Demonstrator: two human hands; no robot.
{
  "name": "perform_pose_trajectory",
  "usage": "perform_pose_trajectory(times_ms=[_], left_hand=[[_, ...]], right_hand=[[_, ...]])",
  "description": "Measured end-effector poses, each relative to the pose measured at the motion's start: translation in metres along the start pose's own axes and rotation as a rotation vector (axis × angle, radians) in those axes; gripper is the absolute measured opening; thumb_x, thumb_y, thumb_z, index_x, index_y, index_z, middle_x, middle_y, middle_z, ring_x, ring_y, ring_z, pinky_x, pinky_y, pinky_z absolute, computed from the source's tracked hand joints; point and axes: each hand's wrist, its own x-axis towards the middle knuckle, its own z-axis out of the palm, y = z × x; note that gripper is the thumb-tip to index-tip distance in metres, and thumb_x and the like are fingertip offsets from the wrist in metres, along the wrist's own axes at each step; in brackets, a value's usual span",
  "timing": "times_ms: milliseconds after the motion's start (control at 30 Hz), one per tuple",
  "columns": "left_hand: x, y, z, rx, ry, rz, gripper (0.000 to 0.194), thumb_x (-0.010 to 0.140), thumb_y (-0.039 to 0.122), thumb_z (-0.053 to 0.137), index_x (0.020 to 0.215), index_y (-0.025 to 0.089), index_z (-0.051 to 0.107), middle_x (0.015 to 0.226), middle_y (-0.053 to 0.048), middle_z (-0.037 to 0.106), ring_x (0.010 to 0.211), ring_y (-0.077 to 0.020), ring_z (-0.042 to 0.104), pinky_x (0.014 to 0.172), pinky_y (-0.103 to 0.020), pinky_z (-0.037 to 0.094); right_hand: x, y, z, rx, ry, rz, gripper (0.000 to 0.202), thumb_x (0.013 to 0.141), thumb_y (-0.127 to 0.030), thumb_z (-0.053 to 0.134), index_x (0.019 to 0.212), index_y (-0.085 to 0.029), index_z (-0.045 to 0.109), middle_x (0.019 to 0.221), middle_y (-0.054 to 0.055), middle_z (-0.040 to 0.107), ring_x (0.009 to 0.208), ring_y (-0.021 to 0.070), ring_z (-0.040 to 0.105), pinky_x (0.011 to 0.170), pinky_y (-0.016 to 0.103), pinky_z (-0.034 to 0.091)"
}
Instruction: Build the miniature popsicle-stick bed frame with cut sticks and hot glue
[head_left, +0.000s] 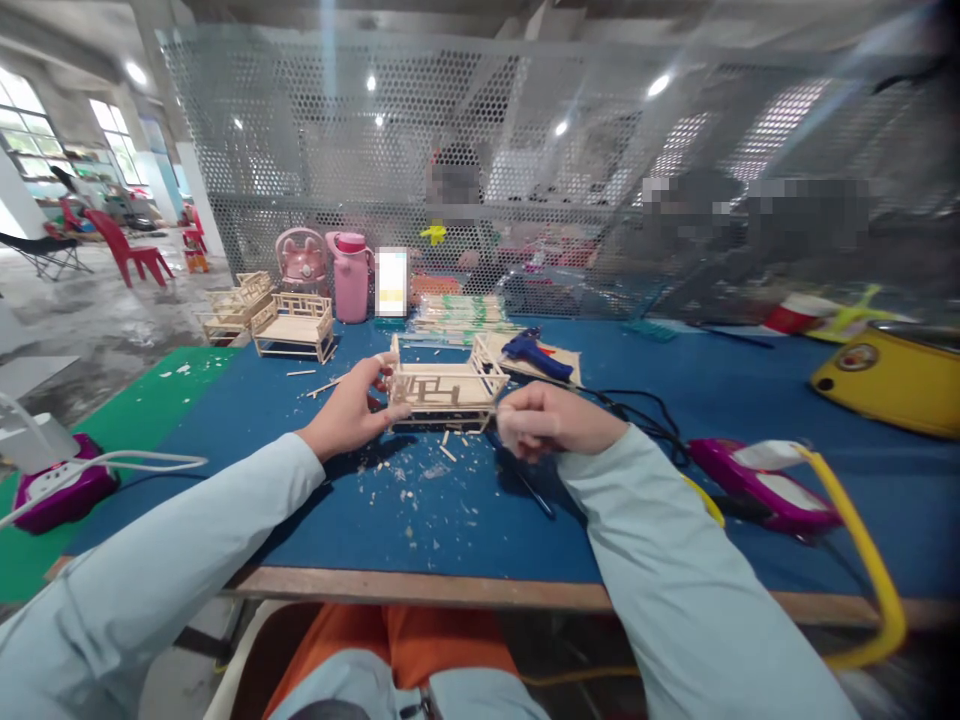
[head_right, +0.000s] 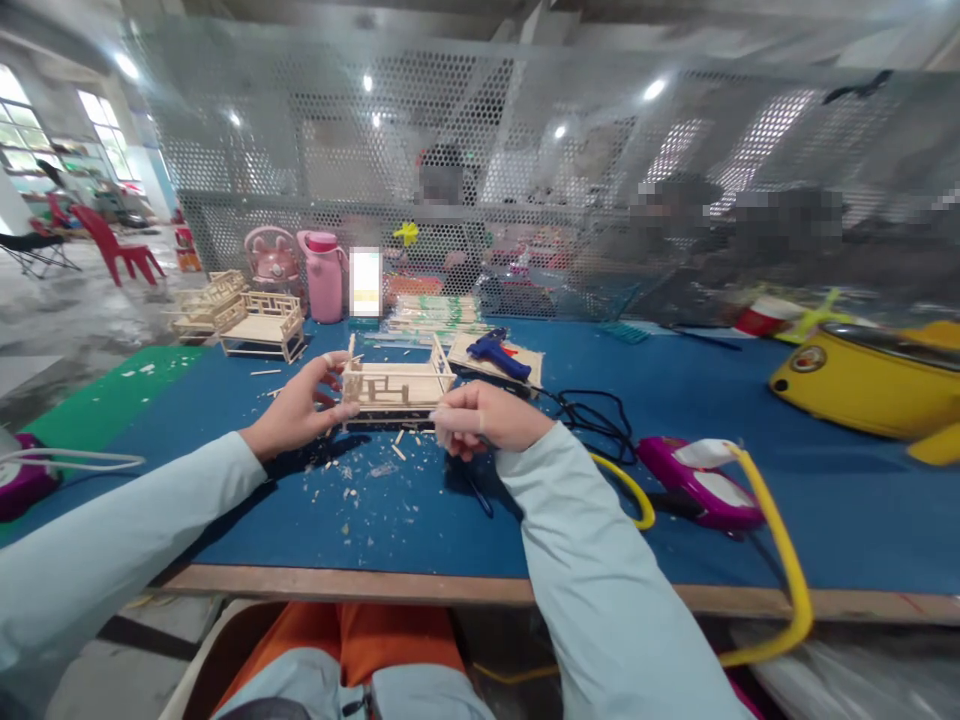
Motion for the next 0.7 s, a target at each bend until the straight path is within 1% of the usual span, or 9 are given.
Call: perform_pose_trajectory(times_ms=[67,133,200,233,267,333,400,467,700], left_hand=[[0.001,-0.002,0.001,0.045,-0.002,0.014,0.055,0.074,0.026,0.06,0.124,0.018,0.04,0.11,-0.01,0.049,0.084,-0.0141,0.05,0.064,-0.024,0.048],[0.002,-0.004,0.003,0.048,0.035,0.0,0.052,0.075,0.023,0.058,0.124,0.017,0.04,0.109,-0.01,0.049,0.084,-0.0137,0.05,0.063,-0.024,0.049],[0.003,-0.006,0.005,0.032,0.062,-0.021,0.053,0.075,0.022,0.057,0.124,0.017,0.039,0.109,-0.01,0.05,0.084,-0.0135,0.05,0.062,-0.024,0.05],[0.004,-0.007,0.006,0.023,0.068,-0.031,0.053,0.075,0.021,0.058,0.124,0.017,0.039,0.109,-0.01,0.05,0.084,-0.0135,0.051,0.062,-0.024,0.05],[0.004,-0.007,0.007,0.016,0.071,-0.039,0.053,0.074,0.021,0.058,0.124,0.017,0.039,0.109,-0.01,0.05,0.083,-0.0135,0.051,0.062,-0.025,0.05],[0.004,-0.008,0.007,0.019,0.078,-0.046,0.052,0.074,0.021,0.058,0.123,0.016,0.039,0.108,-0.01,0.051,0.083,-0.0136,0.052,0.063,-0.025,0.05],[0.004,-0.009,0.007,0.033,0.095,-0.042,0.051,0.074,0.02,0.058,0.122,0.016,0.04,0.107,-0.01,0.052,0.084,-0.0138,0.053,0.064,-0.025,0.05],[0.004,-0.01,0.007,0.043,0.115,-0.04,0.049,0.074,0.021,0.058,0.12,0.016,0.041,0.105,-0.01,0.053,0.084,-0.0141,0.053,0.064,-0.025,0.05],[0.008,-0.016,0.008,-0.003,0.168,-0.062,0.047,0.074,0.023,0.06,0.117,0.016,0.043,0.105,-0.01,0.053,0.085,-0.0141,0.054,0.065,-0.025,0.05]], right_hand=[[-0.001,0.001,-0.006,0.144,0.189,-0.153,0.041,0.06,-0.055,0.064,0.05,-0.017,0.051,0.04,-0.003,0.048,0.033,0.0065,0.039,0.033,0.02,0.027],[0.003,0.004,-0.008,0.171,0.555,-0.291,0.042,0.067,-0.056,0.058,0.051,-0.019,0.046,0.041,-0.004,0.043,0.034,0.0062,0.035,0.034,0.02,0.025],[0.01,0.008,-0.008,0.022,0.87,-0.31,0.037,0.071,-0.051,0.058,0.055,-0.02,0.044,0.042,-0.006,0.039,0.037,0.0062,0.033,0.037,0.021,0.025],[0.014,0.011,-0.008,-0.074,0.934,-0.27,0.035,0.071,-0.049,0.059,0.058,-0.02,0.044,0.042,-0.007,0.039,0.038,0.0063,0.033,0.039,0.021,0.026],[0.017,0.013,-0.007,-0.156,0.934,-0.214,0.032,0.07,-0.048,0.06,0.062,-0.02,0.046,0.042,-0.007,0.04,0.038,0.0066,0.034,0.04,0.021,0.027],[0.024,0.02,-0.004,-0.242,0.802,-0.12,0.03,0.068,-0.047,0.061,0.074,-0.021,0.048,0.043,-0.008,0.042,0.039,0.0077,0.037,0.042,0.021,0.029],[0.029,0.026,-0.001,-0.257,0.66,-0.106,0.035,0.069,-0.048,0.059,0.087,-0.02,0.049,0.046,-0.008,0.045,0.04,0.009,0.041,0.043,0.022,0.033],[0.034,0.031,0.002,-0.255,0.608,-0.134,0.039,0.071,-0.048,0.057,0.095,-0.02,0.048,0.049,-0.008,0.047,0.041,0.0098,0.044,0.044,0.022,0.035],[0.045,0.039,0.006,-0.286,0.704,-0.201,0.041,0.075,-0.044,0.053,0.104,-0.015,0.053,0.054,-0.004,0.05,0.045,0.0117,0.048,0.048,0.025,0.039]])
